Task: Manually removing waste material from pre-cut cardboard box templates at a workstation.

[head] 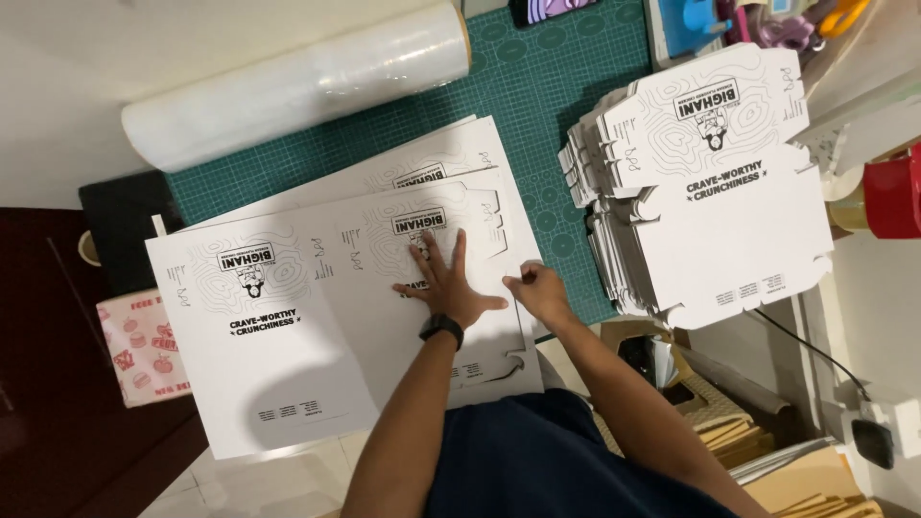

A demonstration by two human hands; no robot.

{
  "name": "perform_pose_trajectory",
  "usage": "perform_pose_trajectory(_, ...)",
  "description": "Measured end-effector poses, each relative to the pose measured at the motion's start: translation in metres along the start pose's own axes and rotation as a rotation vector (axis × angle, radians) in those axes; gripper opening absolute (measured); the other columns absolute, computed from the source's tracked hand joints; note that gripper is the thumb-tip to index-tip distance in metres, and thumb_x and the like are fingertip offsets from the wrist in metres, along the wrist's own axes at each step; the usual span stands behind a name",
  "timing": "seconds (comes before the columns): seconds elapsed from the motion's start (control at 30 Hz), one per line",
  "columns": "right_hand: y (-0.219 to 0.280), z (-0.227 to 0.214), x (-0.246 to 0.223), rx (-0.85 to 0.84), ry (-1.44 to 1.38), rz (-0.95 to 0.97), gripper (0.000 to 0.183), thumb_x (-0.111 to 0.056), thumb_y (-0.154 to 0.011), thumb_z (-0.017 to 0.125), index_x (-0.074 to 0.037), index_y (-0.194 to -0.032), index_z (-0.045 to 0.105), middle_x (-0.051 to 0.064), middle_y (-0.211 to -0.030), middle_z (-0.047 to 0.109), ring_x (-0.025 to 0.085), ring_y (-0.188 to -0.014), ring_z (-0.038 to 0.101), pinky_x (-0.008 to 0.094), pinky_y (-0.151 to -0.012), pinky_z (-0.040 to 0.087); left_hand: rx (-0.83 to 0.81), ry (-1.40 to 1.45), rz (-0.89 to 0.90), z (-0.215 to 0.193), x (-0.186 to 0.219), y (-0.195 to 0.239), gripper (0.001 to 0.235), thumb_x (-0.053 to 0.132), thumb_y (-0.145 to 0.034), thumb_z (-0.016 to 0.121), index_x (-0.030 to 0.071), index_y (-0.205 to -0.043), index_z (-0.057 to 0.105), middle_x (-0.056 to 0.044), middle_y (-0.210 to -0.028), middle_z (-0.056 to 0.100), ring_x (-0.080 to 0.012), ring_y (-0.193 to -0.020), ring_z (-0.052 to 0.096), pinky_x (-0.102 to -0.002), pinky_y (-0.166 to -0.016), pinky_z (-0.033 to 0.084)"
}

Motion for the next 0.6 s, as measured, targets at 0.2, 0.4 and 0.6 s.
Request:
perform_pose_trajectory(0.2, 0.011, 0.007, -0.030, 0.041, 0.181, 0.086, 0.041, -0.033, -0.080, 0.080, -0.007, -0.111, 0.074, 0.021, -0.107, 0.077, 0.040, -0.113, 0.071, 0.048, -0.093, 0.059, -0.005, -0.161, -0.009, 0.012, -0.003, -0.019, 0.131, 0.064, -0.069, 0.083, 0.047, -0.162, -0.008, -0.011, -0.171, -0.021, -0.0397, -0.156, -0.021, -0.088, -0.103, 0.001)
perform_pose_trajectory(0.4, 0.019, 0.006, -0.013, 0.043, -0.056, 0.181, 0.044, -0.028, -0.077, 0.068, -0.008, -0.116, 0.070, 0.015, -0.090, 0.077, 0.037, -0.105, 0.073, 0.048, -0.088, 0.059, -0.039, -0.128, 0.001, 0.012, -0.001, -0.006, 0.142, 0.068, -0.062, 0.087, 0.044, -0.163, -0.009, -0.012, -0.171, -0.022, -0.0395, -0.155, -0.024, -0.089, -0.103, -0.001)
perform_pose_trajectory(0.6, 0.026, 0.024, -0.026, 0.065, -0.208, 0.208, 0.048, -0.022, -0.089, 0.056, 0.002, -0.131, 0.054, 0.034, -0.117, 0.067, 0.048, -0.117, 0.065, 0.056, -0.096, 0.055, -0.019, -0.196, -0.036, 0.032, -0.011, -0.032, 0.136, 0.061, -0.069, 0.085, 0.046, -0.161, -0.013, -0.012, -0.170, -0.024, -0.0395, -0.154, -0.027, -0.091, -0.101, -0.004)
Point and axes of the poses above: each hand's wrist, its own y-axis away from the middle knuckle, its own z-axis out of the palm, x = y × z, the point moved 4 cm from there along -y, towards the middle knuckle
